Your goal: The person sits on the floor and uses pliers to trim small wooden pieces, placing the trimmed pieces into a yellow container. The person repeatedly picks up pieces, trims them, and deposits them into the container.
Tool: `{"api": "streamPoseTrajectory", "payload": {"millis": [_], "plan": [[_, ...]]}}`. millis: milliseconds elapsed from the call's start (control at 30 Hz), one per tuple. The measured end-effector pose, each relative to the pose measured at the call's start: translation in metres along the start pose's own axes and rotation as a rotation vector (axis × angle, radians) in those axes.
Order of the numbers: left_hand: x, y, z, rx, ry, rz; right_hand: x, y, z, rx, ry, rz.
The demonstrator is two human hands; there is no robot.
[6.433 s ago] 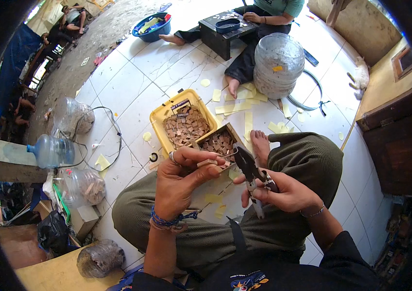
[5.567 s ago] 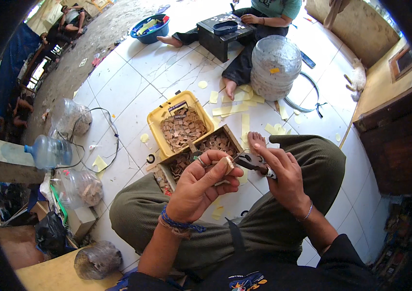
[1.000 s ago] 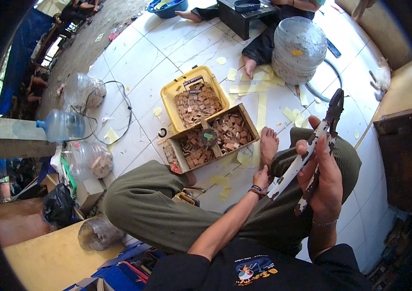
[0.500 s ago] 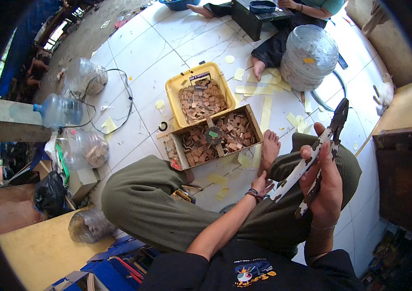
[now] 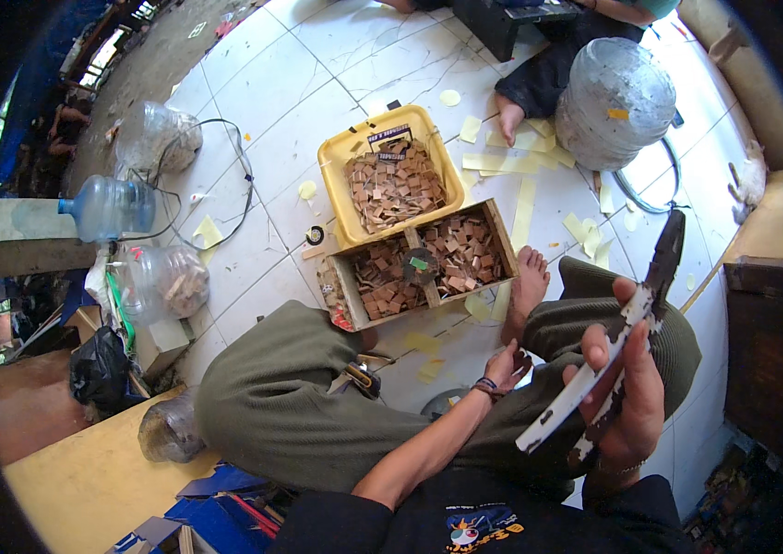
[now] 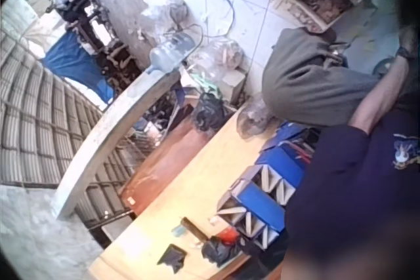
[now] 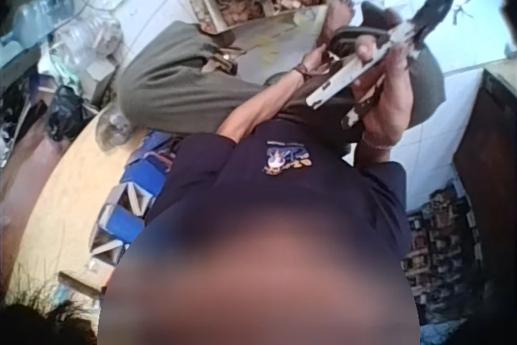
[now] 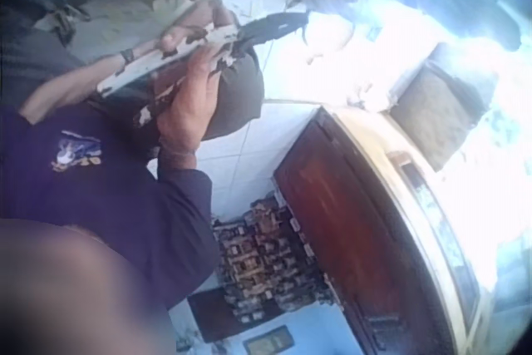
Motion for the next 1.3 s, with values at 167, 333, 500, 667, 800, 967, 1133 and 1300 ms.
{"api": "streamPoseTrajectory", "payload": {"millis": [167, 333, 500, 667, 800, 967, 1133, 1300], "plan": [[-0.015, -0.011, 0.03, -0.096, 0.071, -0.106, 0.001, 0.001, 0.003, -0.031, 0.036, -0.054], [-0.023, -0.01, 0.03, -0.154, 0.114, -0.134, -0.001, 0.001, 0.006, -0.056, 0.017, -0.012], [-0.008, -0.007, -0.007, -0.033, 0.063, -0.177, -0.003, 0.001, 0.009, -0.077, 0.049, 0.049], [0.005, 0.01, -0.033, -0.106, 0.062, -0.113, -0.003, 0.002, 0.012, -0.112, 0.029, 0.019], [0.001, 0.004, -0.037, -0.079, 0.066, -0.143, -0.004, 0.007, 0.013, -0.118, 0.034, 0.05], [0.011, 0.011, -0.027, -0.096, 0.067, -0.098, -0.009, 0.01, 0.018, -0.225, 0.034, -0.101], [0.034, 0.023, -0.076, 0.002, 0.188, 0.077, -0.004, 0.009, 0.017, -0.142, 0.029, 0.076], [0.121, 0.077, -0.163, -0.028, 0.77, 0.844, -0.002, 0.009, 0.017, -0.132, 0.03, 0.085]]}}
Point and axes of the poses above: each hand's wrist, its own z-axis towards the middle knuckle, its own y-axis out of the palm, x = y × z, the point moved 4 cm from there along z, towards the middle knuckle
